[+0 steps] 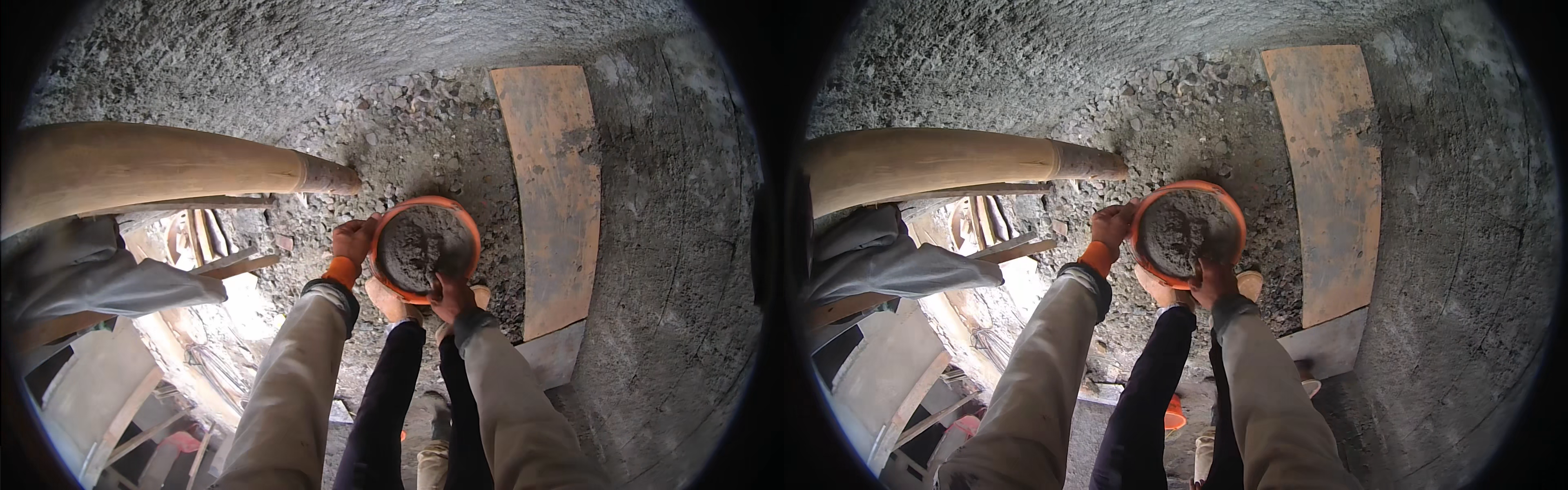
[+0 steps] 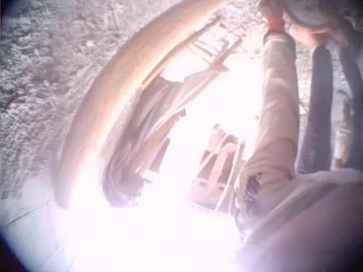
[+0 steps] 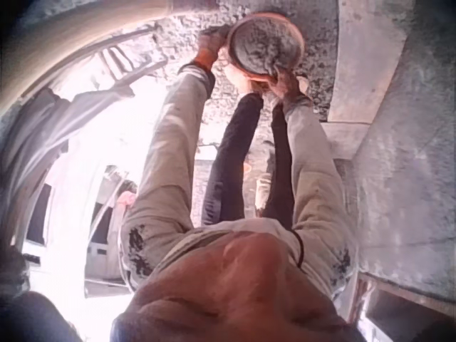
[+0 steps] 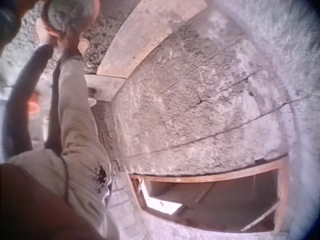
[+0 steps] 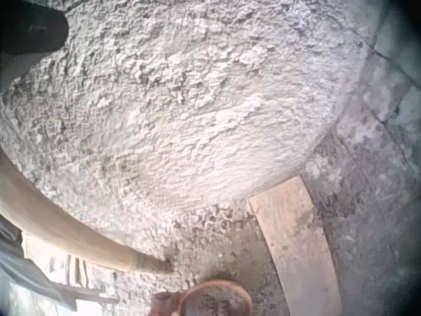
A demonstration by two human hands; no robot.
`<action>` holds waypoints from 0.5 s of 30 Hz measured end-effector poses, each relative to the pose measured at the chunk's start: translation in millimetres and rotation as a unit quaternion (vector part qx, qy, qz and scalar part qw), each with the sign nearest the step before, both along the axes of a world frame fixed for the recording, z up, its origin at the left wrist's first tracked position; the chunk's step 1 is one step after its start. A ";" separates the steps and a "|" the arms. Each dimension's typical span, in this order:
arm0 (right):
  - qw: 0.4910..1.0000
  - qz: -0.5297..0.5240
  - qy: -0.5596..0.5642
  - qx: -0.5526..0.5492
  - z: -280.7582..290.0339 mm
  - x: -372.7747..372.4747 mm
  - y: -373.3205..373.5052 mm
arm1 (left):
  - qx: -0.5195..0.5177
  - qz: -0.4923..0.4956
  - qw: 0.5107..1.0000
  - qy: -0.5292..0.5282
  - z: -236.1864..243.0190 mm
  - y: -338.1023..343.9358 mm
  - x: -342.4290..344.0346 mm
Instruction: The person applies mortar to a wall using a trowel, scooping the mixture from a bucket and spreading it onto the surface.
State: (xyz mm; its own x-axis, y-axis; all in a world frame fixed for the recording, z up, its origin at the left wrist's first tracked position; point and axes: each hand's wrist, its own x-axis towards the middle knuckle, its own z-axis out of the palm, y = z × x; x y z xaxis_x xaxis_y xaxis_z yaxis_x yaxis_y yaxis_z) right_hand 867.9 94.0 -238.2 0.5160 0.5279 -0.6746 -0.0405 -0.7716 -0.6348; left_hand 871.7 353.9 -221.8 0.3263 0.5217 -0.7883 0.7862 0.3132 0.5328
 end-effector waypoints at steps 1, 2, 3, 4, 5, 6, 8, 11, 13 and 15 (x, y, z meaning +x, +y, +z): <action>0.998 -0.043 0.030 0.026 1.3 -3.8 -18.5 | -0.020 -0.005 1.000 -0.012 1.7 3.7 4.3; 0.998 -0.051 0.025 0.028 14.3 -3.5 -25.0 | -0.040 -0.009 0.999 -0.023 5.3 7.8 10.7; 0.998 -0.057 0.019 0.031 27.6 -0.2 -32.2 | -0.061 -0.015 0.997 -0.036 8.7 9.7 14.9; 0.999 -0.025 -0.023 0.016 65.5 15.6 -26.1 | -0.069 -0.010 0.997 -0.037 7.6 15.9 9.7; 0.998 0.003 -0.070 -0.003 89.5 29.0 -26.7 | -0.080 -0.009 0.996 -0.043 5.6 18.9 7.8; 0.995 0.038 -0.085 -0.029 100.0 35.0 -34.3 | -0.099 -0.013 0.994 -0.051 4.2 16.4 9.5; 0.984 0.107 -0.122 -0.072 102.1 51.4 -42.4 | -0.090 -0.009 0.993 -0.076 -17.3 23.4 -12.8; 0.984 0.094 -0.146 -0.030 130.4 58.0 -44.5 | -0.086 -0.043 0.994 -0.054 -5.9 33.7 -6.4; 0.982 0.092 -0.164 0.025 151.3 63.9 -38.6 | -0.046 -0.141 0.983 -0.112 -9.1 42.9 -9.9; 0.991 0.064 -0.090 0.079 176.1 82.6 -29.6 | -0.070 -0.163 0.971 -0.159 -17.4 50.7 -15.6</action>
State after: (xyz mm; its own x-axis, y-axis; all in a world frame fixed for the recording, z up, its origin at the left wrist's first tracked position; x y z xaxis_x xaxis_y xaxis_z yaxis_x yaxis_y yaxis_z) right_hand 950.5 64.4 -62.1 0.5424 0.6882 -0.4819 0.1760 -0.6539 -0.7358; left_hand 856.1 404.6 -239.1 0.6946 0.2445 -0.6765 0.6586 0.1620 0.7348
